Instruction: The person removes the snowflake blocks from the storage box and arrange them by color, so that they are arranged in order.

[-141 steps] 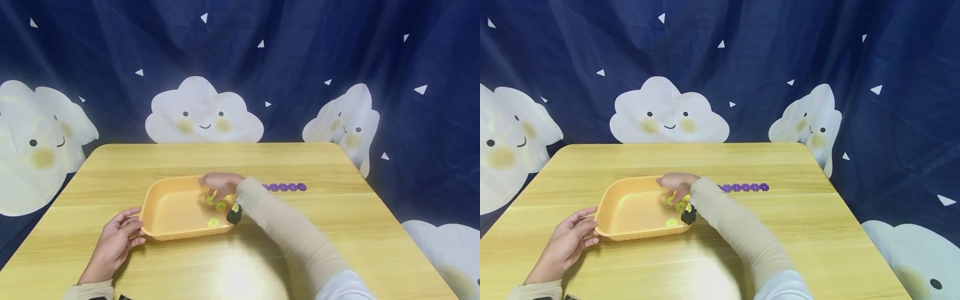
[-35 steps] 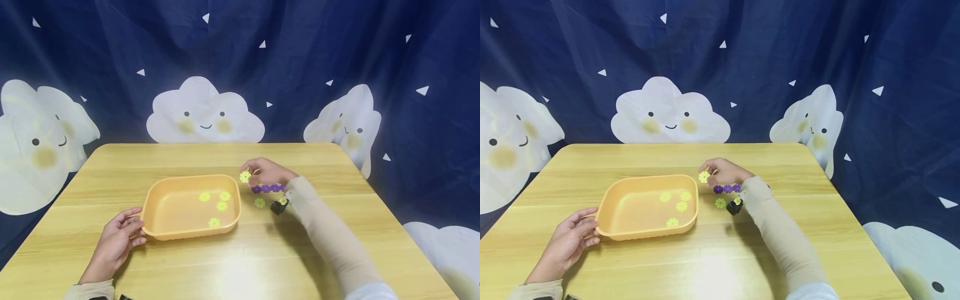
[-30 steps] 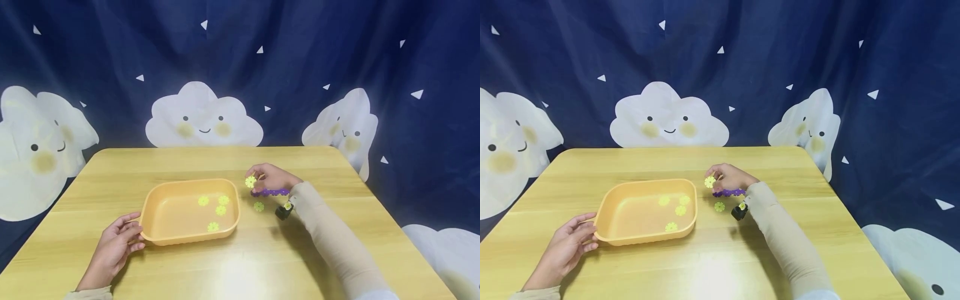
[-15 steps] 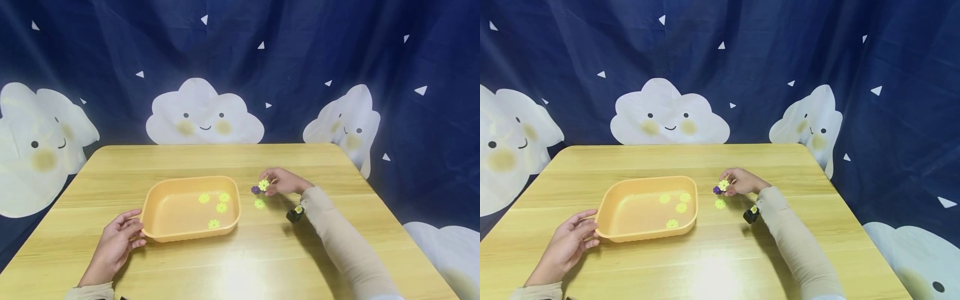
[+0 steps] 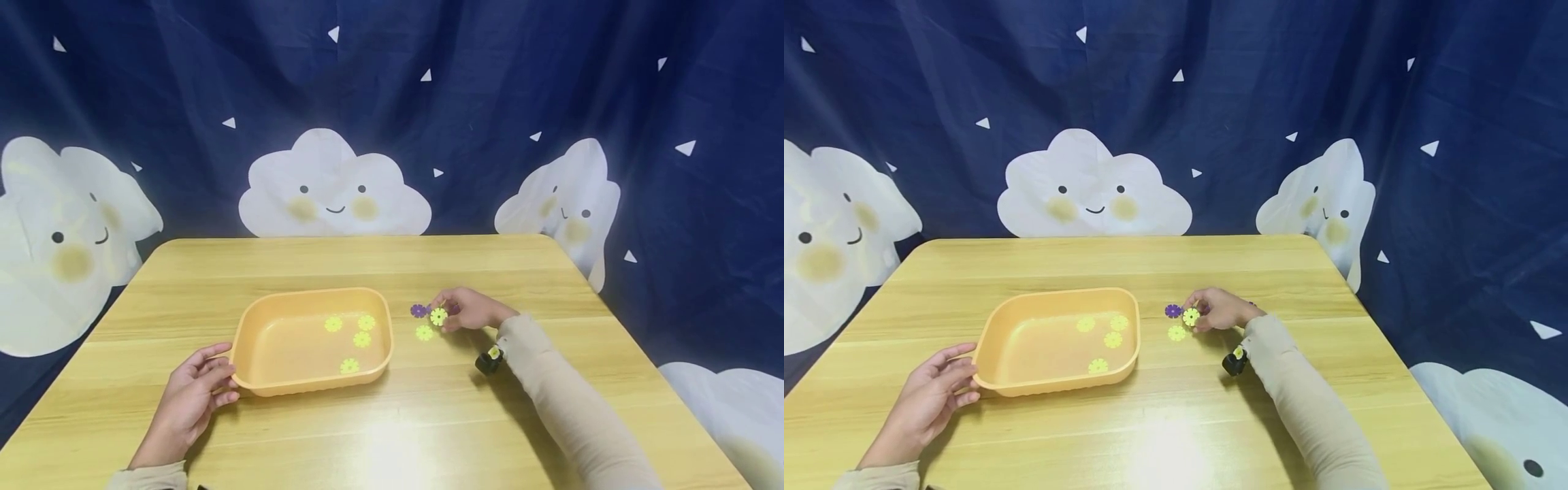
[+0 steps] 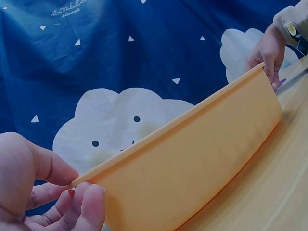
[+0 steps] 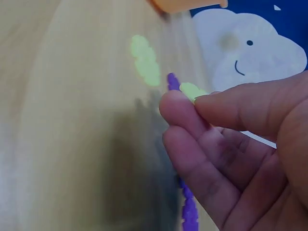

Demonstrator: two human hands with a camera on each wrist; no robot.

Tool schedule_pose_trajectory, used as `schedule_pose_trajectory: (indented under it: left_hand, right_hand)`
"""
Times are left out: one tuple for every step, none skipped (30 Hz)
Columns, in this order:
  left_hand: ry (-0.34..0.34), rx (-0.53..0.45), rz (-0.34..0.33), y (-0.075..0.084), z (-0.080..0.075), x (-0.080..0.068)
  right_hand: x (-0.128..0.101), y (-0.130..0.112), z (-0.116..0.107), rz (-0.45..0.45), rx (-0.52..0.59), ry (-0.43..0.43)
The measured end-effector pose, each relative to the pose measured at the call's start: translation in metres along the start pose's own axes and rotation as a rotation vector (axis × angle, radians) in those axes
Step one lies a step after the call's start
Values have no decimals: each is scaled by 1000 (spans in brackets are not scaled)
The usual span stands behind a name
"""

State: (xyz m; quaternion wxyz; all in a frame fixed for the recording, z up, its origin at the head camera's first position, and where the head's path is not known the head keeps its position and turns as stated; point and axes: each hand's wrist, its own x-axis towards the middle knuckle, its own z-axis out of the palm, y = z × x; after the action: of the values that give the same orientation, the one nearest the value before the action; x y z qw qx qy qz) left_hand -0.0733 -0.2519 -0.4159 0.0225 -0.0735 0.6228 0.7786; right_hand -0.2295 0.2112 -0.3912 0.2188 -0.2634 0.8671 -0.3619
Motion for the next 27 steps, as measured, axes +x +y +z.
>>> schedule_pose_trajectory:
  left_hand:
    - [2, 2, -1, 0, 0, 0]
    - [2, 4, -2, 0, 0, 0]
    - [4, 5, -3, 0, 0, 0]
    - [4, 5, -3, 0, 0, 0]
    - [6, 6, -3, 0, 0, 0]
    - [8, 8, -3, 0, 0, 0]
    - [10, 9, -4, 0, 0, 0]
    - [10, 10, -4, 0, 0, 0]
    - [11, 11, -5, 0, 0, 0]
    - [8, 12, -4, 0, 0, 0]
    - [8, 13, -5, 1, 0, 0]
    - [8, 13, -7, 1, 0, 0]
    - [8, 13, -8, 1, 0, -1]
    - [9, 15, -9, 1, 0, -1]
    - [10, 16, -10, 1, 0, -1]
    - [9, 14, -9, 1, 0, -1]
    - [10, 13, -9, 1, 0, -1]
    - [9, 12, -6, 1, 0, -1]
    - [5, 8, -3, 1, 0, -1]
    - [3, 5, -1, 2, 0, -1]
    - [2, 3, 0, 2, 0, -1]
    - [2, 2, 3, 2, 0, -1]
    - [2, 2, 4, 2, 0, -1]
    - [1, 0, 6, 2, 0, -1]
    - [0, -1, 4, 1, 0, -1]
    - [1, 2, 3, 1, 0, -1]
    - [1, 2, 3, 1, 0, -1]
  right_hand:
    - [0, 1, 1, 3, 1, -9]
    - [-1, 2, 2, 6, -1, -15]
    - [-1, 3, 3, 10, -1, -20]
    - [-1, 3, 4, 15, -1, -25]
    - [-1, 4, 5, 23, -6, -28]
    - [-2, 4, 5, 32, -17, -29]
    - [-2, 4, 6, 40, -28, -29]
    - [-2, 4, 6, 43, -41, -27]
    - [-3, 5, 7, 44, -54, -25]
    - [-3, 5, 7, 41, -65, -25]
    - [-3, 5, 7, 37, -72, -26]
    - [-4, 5, 8, 28, -81, -26]
    - [-4, 6, 8, 18, -86, -30]
    - [-4, 7, 8, 7, -92, -35]
    - [-3, 8, 8, -5, -99, -40]
    - [-3, 8, 8, -17, -107, -46]
    - [-3, 9, 8, -24, -117, -50]
    - [-2, 11, 8, -37, -128, -53]
    - [-2, 12, 8, -46, -136, -56]
    - [-2, 12, 8, -51, -146, -56]
    - [-1, 13, 8, -54, -151, -56]
    - [-1, 13, 8, -55, -152, -56]
    - [-2, 13, 8, -54, -151, -56]
    - [-2, 13, 7, -55, -145, -57]
    - [-3, 13, 8, -49, -141, -57]
    - [-3, 12, 8, -50, -139, -56]
    - [-4, 12, 8, -54, -135, -57]
